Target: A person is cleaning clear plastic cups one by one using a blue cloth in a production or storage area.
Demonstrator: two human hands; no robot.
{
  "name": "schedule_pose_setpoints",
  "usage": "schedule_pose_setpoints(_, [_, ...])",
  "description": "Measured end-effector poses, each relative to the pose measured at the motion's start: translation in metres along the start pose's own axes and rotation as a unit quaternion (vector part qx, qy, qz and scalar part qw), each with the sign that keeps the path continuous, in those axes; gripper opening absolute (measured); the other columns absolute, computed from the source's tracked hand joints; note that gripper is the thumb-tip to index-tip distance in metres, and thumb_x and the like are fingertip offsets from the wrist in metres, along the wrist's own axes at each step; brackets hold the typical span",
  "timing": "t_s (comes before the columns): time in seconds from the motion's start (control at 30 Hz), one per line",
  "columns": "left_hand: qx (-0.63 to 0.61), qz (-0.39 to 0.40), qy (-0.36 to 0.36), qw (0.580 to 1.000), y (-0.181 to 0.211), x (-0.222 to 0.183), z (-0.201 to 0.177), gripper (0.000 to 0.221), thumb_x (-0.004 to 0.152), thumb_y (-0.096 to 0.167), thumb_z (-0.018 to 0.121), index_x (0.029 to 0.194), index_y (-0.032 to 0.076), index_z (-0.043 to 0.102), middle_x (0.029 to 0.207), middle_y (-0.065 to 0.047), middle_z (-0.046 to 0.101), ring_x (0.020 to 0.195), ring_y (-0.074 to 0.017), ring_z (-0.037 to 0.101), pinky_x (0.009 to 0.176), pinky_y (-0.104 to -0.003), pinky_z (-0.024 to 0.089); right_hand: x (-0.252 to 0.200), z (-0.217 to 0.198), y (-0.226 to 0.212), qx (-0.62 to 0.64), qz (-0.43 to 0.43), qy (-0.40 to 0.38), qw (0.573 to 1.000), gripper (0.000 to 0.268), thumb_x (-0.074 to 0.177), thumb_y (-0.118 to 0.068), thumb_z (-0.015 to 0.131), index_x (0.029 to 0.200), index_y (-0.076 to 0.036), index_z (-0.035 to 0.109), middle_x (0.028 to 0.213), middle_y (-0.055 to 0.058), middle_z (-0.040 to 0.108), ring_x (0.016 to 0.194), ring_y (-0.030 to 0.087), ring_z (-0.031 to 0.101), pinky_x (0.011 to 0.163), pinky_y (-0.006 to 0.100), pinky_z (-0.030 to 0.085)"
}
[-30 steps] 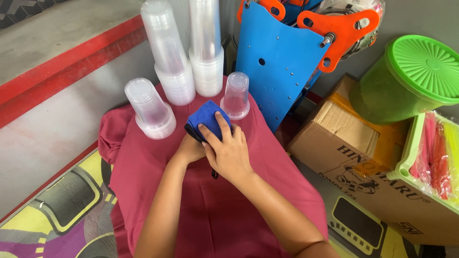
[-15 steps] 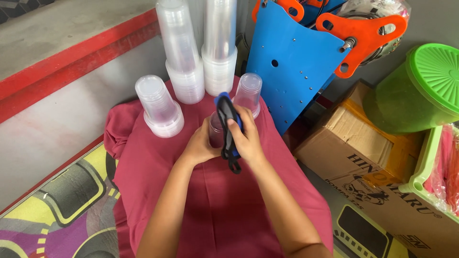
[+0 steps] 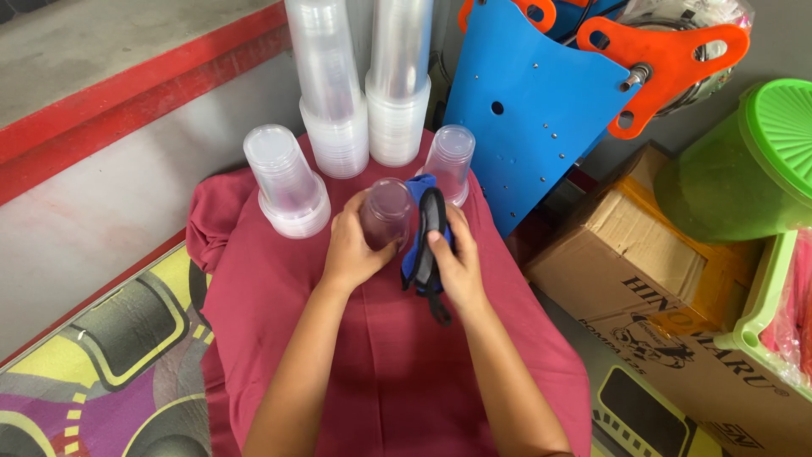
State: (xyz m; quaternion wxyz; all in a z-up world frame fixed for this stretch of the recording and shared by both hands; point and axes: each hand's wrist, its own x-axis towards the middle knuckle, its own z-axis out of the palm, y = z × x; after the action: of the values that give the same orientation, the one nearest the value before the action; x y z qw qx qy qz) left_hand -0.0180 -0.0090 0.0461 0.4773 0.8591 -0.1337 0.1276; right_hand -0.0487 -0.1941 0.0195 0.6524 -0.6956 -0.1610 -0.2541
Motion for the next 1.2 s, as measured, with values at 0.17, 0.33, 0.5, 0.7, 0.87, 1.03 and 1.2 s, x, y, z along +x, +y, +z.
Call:
schedule_pose_setpoints(0.17, [0.030,0.035,-0.018,0.999,-0.026,0.003,0.016,0.092,0.060,0.031,0.090,0.137,0.006,0.047,0.127,-0.017,0.062,0.125,-0.0375,0.058,0.118,-0.048,0.030,0.006,0.015,-0.043,-0.220,-0.170,-0.034,0.960,0.043,0.092,-0.021,0.070,0.134,-0.014,0.063,0.147,0.019,0.047,0.131,0.040,0.047,0.105,0.049,0.040])
schedule_pose_setpoints(0.33, [0.052,0.098,0.007,0.994,-0.035,0.000,0.021,0.087,0.056,0.029,0.089,0.131,0.006,0.051,0.115,-0.017,0.062,0.116,-0.0380,0.061,0.111,-0.050,0.038,0.025,0.022,-0.061,-0.417,-0.184,-0.058,0.888,0.046,0.087,-0.031,0.073,0.132,-0.030,0.066,0.144,0.010,0.051,0.112,0.036,0.056,0.090,0.047,0.045])
schedule_pose_setpoints(0.5, [-0.008,0.121,0.014,0.993,-0.018,-0.002,0.011,0.085,0.066,0.020,0.083,0.140,0.002,0.044,0.120,-0.021,0.060,0.117,-0.0422,0.059,0.107,-0.054,0.041,0.038,0.024,-0.030,-0.127,-0.058,-0.039,0.989,0.044,0.094,-0.019,0.068,0.137,-0.014,0.058,0.143,0.020,0.047,0.131,0.044,0.052,0.106,0.051,0.044])
schedule_pose_setpoints(0.7, [-0.181,0.115,0.006,0.977,-0.032,-0.004,0.010,0.099,0.062,0.009,0.083,0.147,0.006,0.031,0.138,-0.021,0.056,0.130,-0.0400,0.056,0.113,-0.052,0.041,0.015,0.043,-0.012,0.102,0.125,0.042,0.986,0.038,0.103,-0.022,0.053,0.139,-0.011,0.058,0.128,0.017,0.060,0.116,0.026,0.053,0.103,0.042,0.044])
schedule_pose_setpoints(0.87, [-0.283,0.157,0.029,0.946,-0.076,0.006,0.028,0.099,0.064,0.035,0.096,0.137,0.006,0.037,0.132,-0.017,0.058,0.123,-0.0293,0.060,0.109,-0.046,0.043,0.006,0.031,0.020,0.134,0.130,0.003,0.983,0.041,0.102,-0.020,0.055,0.142,-0.012,0.057,0.130,0.013,0.062,0.117,0.021,0.054,0.104,0.041,0.045])
schedule_pose_setpoints(1.03, [-0.127,0.216,0.117,0.961,-0.065,0.008,0.010,0.063,0.083,0.061,0.075,0.114,0.010,0.055,0.116,-0.006,0.048,0.110,-0.0240,0.051,0.101,-0.042,0.043,0.005,0.022,0.037,0.162,0.086,-0.053,0.982,0.057,0.089,-0.010,0.068,0.145,-0.008,0.055,0.128,0.012,0.061,0.116,0.021,0.052,0.103,0.044,0.045])
schedule_pose_setpoints(1.2, [-0.178,0.210,0.130,0.953,-0.061,0.006,0.008,0.043,0.100,0.043,0.055,0.120,0.006,0.060,0.106,-0.011,0.056,0.097,-0.0231,0.058,0.090,-0.038,0.045,0.009,0.015,0.020,0.056,-0.034,-0.103,0.993,0.052,0.076,0.005,0.078,0.127,0.000,0.065,0.136,0.023,0.060,0.129,0.037,0.056,0.109,0.050,0.040])
